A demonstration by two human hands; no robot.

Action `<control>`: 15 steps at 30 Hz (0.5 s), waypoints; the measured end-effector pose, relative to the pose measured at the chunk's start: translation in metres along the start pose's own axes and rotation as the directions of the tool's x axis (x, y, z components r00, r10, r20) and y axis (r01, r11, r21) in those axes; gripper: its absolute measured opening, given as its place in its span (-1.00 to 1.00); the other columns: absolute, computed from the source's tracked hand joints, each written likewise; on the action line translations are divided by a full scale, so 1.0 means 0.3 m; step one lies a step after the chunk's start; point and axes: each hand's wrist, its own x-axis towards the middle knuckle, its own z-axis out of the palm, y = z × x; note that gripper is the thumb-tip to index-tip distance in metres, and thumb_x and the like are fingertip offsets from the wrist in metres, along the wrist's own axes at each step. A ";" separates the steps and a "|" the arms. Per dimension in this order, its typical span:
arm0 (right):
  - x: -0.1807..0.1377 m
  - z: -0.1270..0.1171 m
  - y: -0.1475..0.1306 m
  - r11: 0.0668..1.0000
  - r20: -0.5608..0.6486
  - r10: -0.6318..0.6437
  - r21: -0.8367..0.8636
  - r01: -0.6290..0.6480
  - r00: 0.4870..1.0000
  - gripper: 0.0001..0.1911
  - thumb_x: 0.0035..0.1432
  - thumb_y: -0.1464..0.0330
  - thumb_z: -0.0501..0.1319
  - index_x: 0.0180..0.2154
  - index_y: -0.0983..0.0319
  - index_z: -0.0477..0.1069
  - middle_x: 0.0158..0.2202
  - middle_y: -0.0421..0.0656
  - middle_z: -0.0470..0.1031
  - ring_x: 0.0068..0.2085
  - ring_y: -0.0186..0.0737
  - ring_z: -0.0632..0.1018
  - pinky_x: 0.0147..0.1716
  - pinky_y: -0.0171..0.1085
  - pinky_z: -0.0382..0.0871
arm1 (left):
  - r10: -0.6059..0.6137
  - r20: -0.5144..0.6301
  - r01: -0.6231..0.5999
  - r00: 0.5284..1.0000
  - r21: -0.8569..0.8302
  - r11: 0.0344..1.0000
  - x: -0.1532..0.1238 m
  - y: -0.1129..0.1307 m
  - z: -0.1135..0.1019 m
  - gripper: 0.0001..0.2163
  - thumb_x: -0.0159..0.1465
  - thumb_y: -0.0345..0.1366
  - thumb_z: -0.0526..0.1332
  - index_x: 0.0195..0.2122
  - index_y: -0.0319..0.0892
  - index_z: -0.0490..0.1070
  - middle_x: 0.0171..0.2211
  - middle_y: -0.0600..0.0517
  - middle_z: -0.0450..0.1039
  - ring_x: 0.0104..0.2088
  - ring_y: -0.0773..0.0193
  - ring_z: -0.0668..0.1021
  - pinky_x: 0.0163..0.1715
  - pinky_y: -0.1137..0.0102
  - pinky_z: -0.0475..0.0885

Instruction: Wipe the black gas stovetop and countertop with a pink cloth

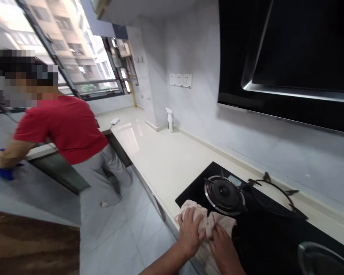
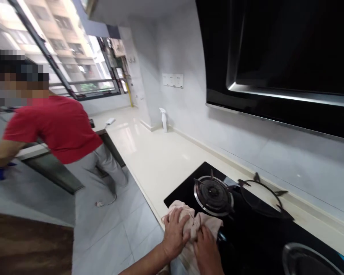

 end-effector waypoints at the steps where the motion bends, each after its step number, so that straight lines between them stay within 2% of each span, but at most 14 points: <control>1: -0.014 0.034 0.030 0.998 -0.031 -0.034 0.056 0.035 0.999 -0.55 0.18 0.29 0.17 0.08 0.03 0.57 0.18 -0.01 0.58 0.28 0.25 0.50 0.28 0.16 0.42 | 0.019 0.029 -0.019 0.999 0.004 1.000 -0.001 -0.025 -0.013 -0.43 0.25 -0.12 0.37 0.31 0.14 0.43 0.48 -0.19 0.19 0.44 -0.33 0.24 0.32 -0.36 0.15; 4: -0.046 0.082 0.114 0.972 -0.111 -0.072 0.213 0.095 0.991 -0.54 0.13 0.20 0.17 0.07 -0.11 0.58 0.07 -0.05 0.64 0.21 0.30 0.57 0.19 0.25 0.51 | 0.070 0.104 -0.070 0.992 -0.008 0.998 -0.018 -0.084 -0.051 -0.39 0.31 0.02 0.32 0.39 0.17 0.32 0.52 -0.19 0.11 0.48 -0.31 0.18 0.33 -0.36 0.13; 7: -0.072 0.066 0.143 0.945 -0.073 -0.109 0.301 0.126 0.991 -0.47 0.13 0.14 0.19 0.15 -0.21 0.53 0.07 -0.08 0.64 0.19 0.33 0.58 0.16 0.28 0.52 | 0.076 0.152 -0.074 0.985 -0.017 0.997 -0.041 -0.099 -0.062 -0.37 0.35 0.08 0.27 0.42 0.16 0.24 0.55 -0.20 0.03 0.50 -0.33 0.11 0.33 -0.38 0.10; 9: -0.087 0.050 0.143 0.943 -0.061 -0.123 0.304 0.136 0.990 -0.44 0.13 0.11 0.21 0.19 -0.21 0.50 0.11 -0.07 0.63 0.19 0.34 0.58 0.15 0.26 0.52 | 0.076 0.167 -0.074 0.983 -0.022 0.997 -0.060 -0.092 -0.060 -0.36 0.34 0.09 0.27 0.42 0.13 0.24 0.54 -0.20 0.02 0.51 -0.34 0.09 0.33 -0.39 0.09; 12: -0.099 0.050 0.147 0.966 -0.062 -0.114 0.228 0.125 0.992 -0.44 0.16 0.03 0.24 0.20 -0.12 0.47 0.10 -0.03 0.63 0.14 0.33 0.61 0.04 0.21 0.57 | 0.063 0.123 -0.058 0.990 -0.043 0.997 -0.094 -0.077 -0.059 -0.42 0.31 0.02 0.32 0.34 0.09 0.33 0.43 -0.18 0.22 0.43 -0.24 0.22 0.34 -0.23 0.16; 15: -0.087 0.069 0.147 0.987 -0.065 -0.092 0.125 0.099 0.994 -0.45 0.20 0.03 0.22 0.20 -0.04 0.45 0.06 0.00 0.64 0.09 0.31 0.62 -0.05 0.17 0.58 | -0.028 0.079 0.034 0.996 -0.069 0.997 -0.115 -0.073 -0.069 -0.47 0.22 -0.05 0.42 0.21 0.07 0.43 0.21 -0.11 0.41 0.24 -0.10 0.40 0.29 -0.06 0.26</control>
